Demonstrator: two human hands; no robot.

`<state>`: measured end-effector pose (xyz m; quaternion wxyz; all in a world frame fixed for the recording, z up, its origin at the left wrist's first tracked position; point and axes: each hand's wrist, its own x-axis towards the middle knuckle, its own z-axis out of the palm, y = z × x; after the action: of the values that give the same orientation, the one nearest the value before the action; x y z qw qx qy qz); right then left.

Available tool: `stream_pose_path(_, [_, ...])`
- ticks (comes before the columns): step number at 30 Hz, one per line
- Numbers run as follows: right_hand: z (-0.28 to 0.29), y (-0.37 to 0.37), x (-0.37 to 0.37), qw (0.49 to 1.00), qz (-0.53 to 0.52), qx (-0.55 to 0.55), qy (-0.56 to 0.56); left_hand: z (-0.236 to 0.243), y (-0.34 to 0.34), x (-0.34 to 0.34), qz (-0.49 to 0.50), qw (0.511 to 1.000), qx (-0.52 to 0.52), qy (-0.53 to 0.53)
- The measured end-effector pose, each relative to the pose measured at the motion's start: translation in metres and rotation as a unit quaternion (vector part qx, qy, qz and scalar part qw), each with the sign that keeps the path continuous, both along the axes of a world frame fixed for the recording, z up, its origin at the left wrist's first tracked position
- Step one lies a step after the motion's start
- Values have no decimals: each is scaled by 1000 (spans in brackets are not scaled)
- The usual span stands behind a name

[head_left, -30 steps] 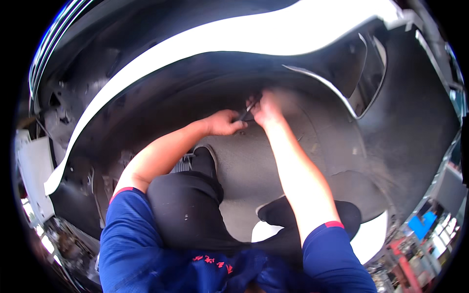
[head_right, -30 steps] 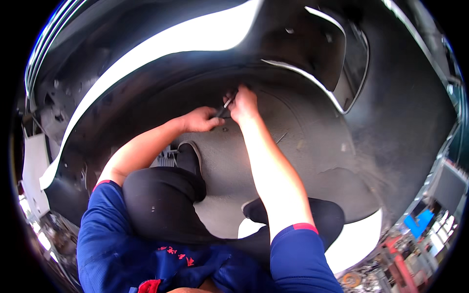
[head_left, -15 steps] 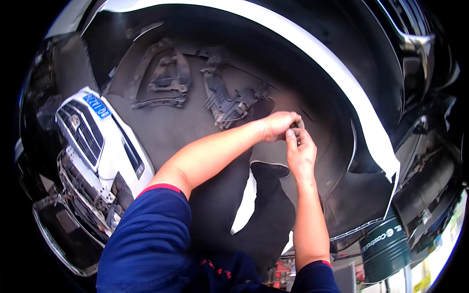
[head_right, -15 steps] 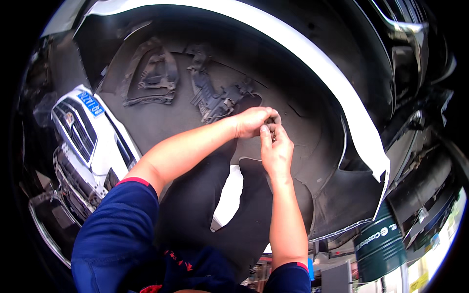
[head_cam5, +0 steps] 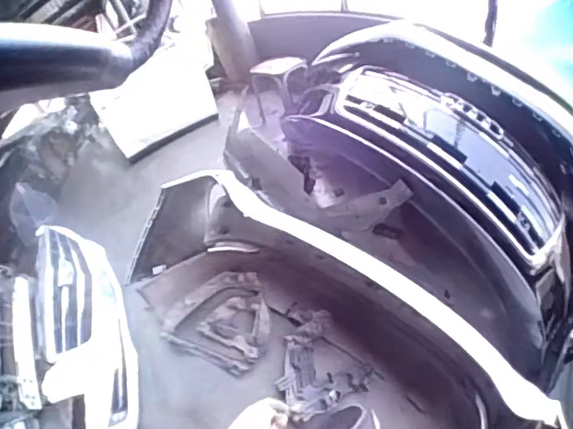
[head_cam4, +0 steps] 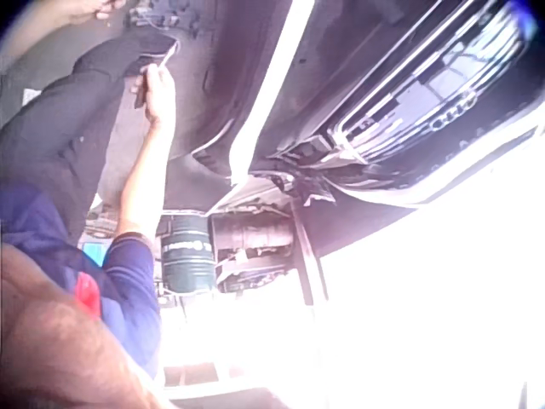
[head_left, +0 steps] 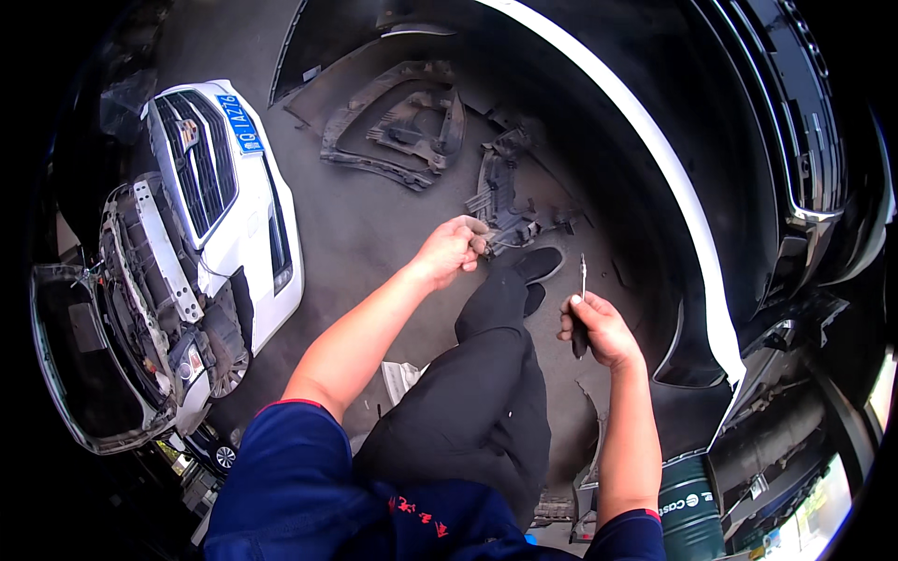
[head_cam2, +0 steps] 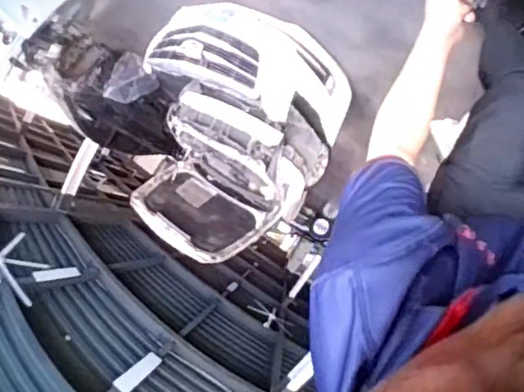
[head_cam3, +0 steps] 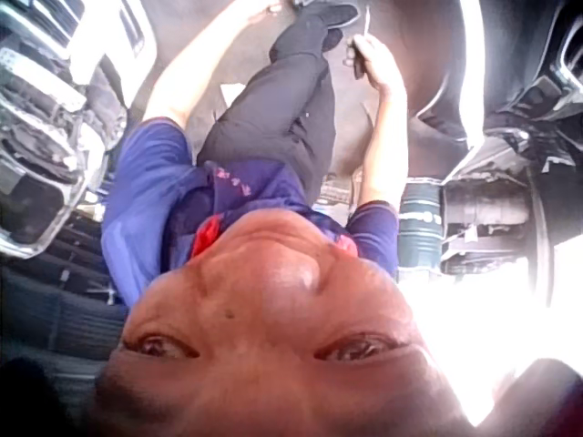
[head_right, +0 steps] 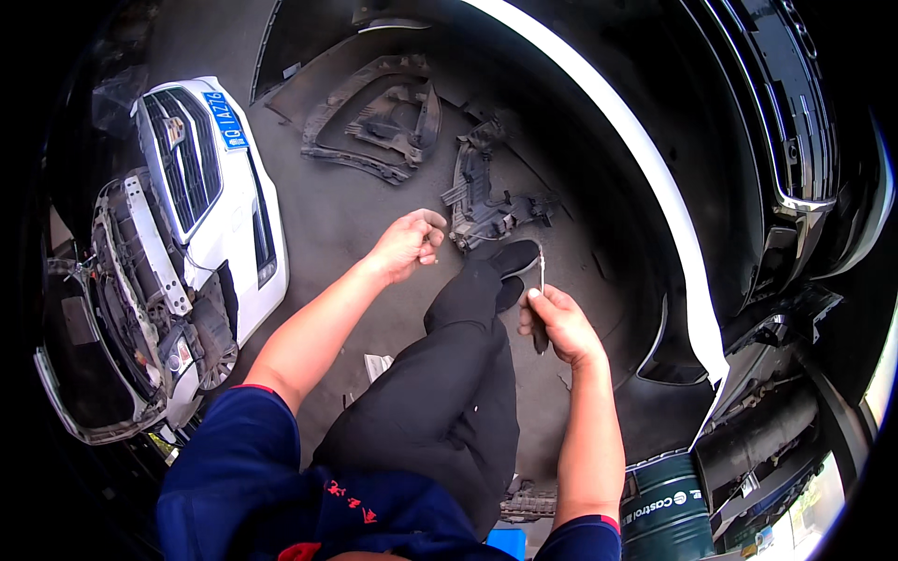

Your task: The person unscrews fasteners from a car bumper panel using a screwdriver, carries the removed screws across the workshop, and then unscrews fasteners from another car bumper panel with the screwdriver.

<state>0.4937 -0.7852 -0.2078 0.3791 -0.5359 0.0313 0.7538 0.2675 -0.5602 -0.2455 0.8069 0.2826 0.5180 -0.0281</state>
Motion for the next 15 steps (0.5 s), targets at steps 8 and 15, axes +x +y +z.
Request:
stream_pose_path(8, [-55,-42,-83,949,32,-261,-174,10,76,-137,229,973,-20,-34])
stream_pose_path(15, [-59,86,-156,932,35,-212,-291,-34,156,-228,275,949,-84,-129])
